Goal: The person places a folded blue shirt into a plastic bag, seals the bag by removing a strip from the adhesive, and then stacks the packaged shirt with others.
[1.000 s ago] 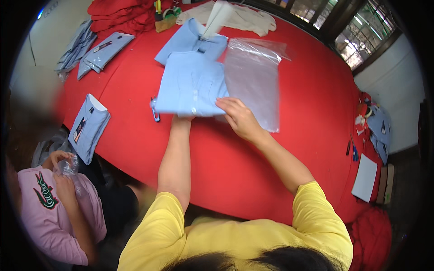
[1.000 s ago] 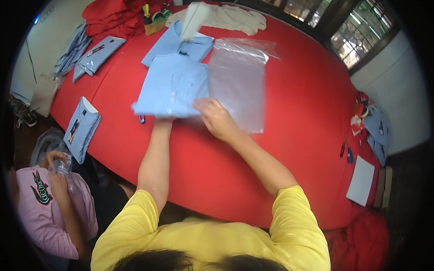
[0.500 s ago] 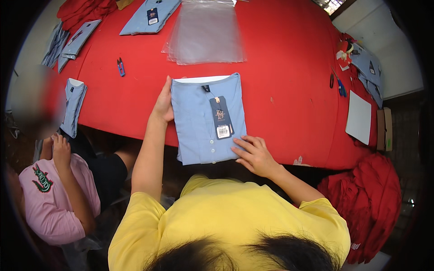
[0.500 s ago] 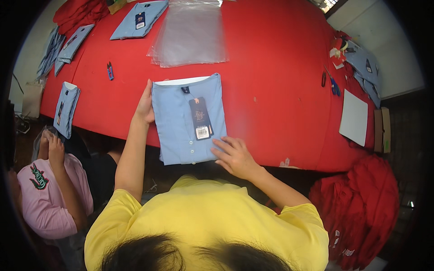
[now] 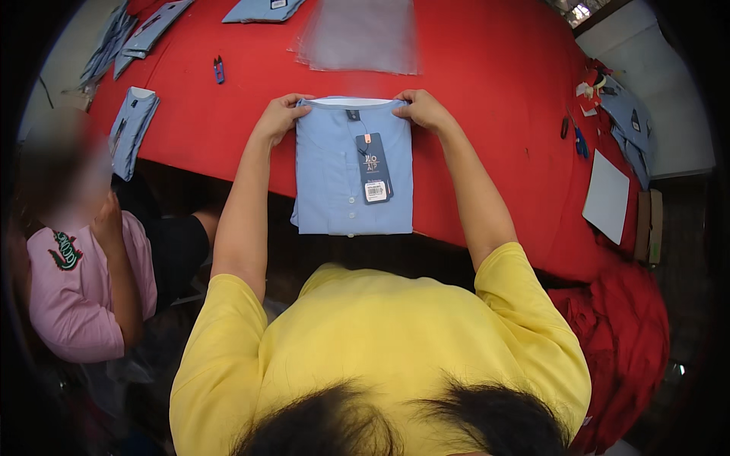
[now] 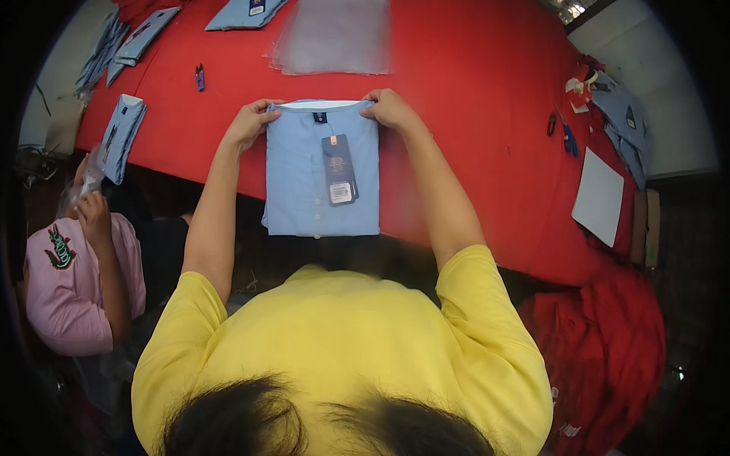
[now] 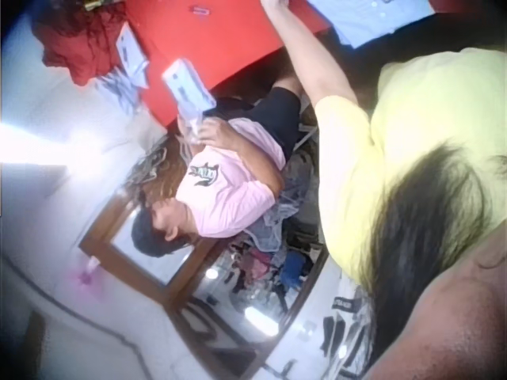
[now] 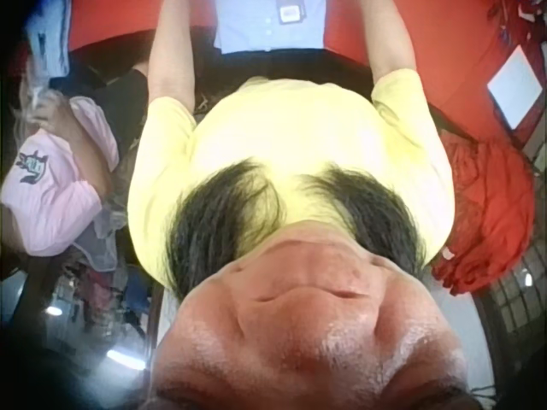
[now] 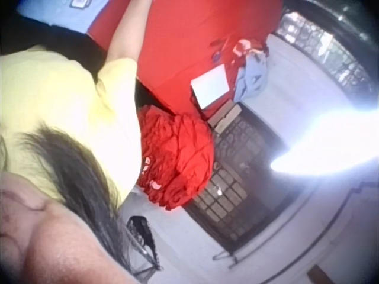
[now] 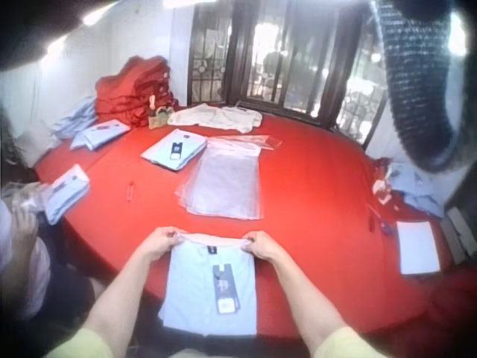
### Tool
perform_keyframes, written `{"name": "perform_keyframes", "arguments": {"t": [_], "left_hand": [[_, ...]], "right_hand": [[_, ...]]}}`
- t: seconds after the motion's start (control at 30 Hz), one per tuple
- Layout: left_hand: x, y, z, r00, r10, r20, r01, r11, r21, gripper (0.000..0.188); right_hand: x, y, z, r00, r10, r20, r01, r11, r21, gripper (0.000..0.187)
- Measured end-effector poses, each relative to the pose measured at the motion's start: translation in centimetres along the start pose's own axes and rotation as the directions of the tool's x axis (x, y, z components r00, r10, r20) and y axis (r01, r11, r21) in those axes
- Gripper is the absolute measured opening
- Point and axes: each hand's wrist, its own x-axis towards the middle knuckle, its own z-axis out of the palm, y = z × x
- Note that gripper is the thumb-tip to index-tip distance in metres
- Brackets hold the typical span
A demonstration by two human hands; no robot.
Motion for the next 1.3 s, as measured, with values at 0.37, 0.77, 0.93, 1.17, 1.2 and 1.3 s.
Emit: {"name": "perform_keyframes", "arguments": {"t": [0.37, 0.77, 0.93, 1.17, 1.2, 1.3], "left_hand": [[9.6, 4.2, 9.6, 0.968, 0.230, 0.100, -0.251, 0.906, 0.340, 0.015], [9.3, 4.3, 10.4, 0.911, 0.364, 0.195, -0.373, 0.521, 0.768, 0.025], [5.8, 7.0, 10.2, 0.902, 0.422, 0.090, -0.315, 0.502, 0.806, 0.033], [9.8, 2.5, 4.6, 0.675, 0.730, 0.107, -0.313, 0.152, 0.938, 0.045], [9.7, 2.0, 4.3, 0.711, 0.695, 0.108, -0.303, 0.163, 0.939, 0.046], [9.1, 1.9, 4.2, 0.762, 0.640, 0.100, -0.294, 0.203, 0.934, 0.048]], "right_hand": [[-3.3, 1.1, -9.9, 0.949, 0.050, -0.310, -0.178, 0.900, -0.399, 0.035], [-9.2, -2.0, 1.9, 0.915, -0.037, -0.402, -0.199, 0.826, -0.528, 0.038], [-7.2, -4.9, -2.2, 0.907, -0.086, -0.412, -0.163, 0.831, -0.532, 0.034], [7.4, -4.3, -7.1, 0.913, -0.137, -0.384, 0.024, 0.958, -0.285, 0.020], [10.0, -4.1, -7.8, 0.934, -0.076, -0.348, 0.010, 0.982, -0.186, 0.022], [19.3, -2.4, -10.6, 0.920, 0.003, -0.391, 0.107, 0.960, 0.258, 0.030]]}}
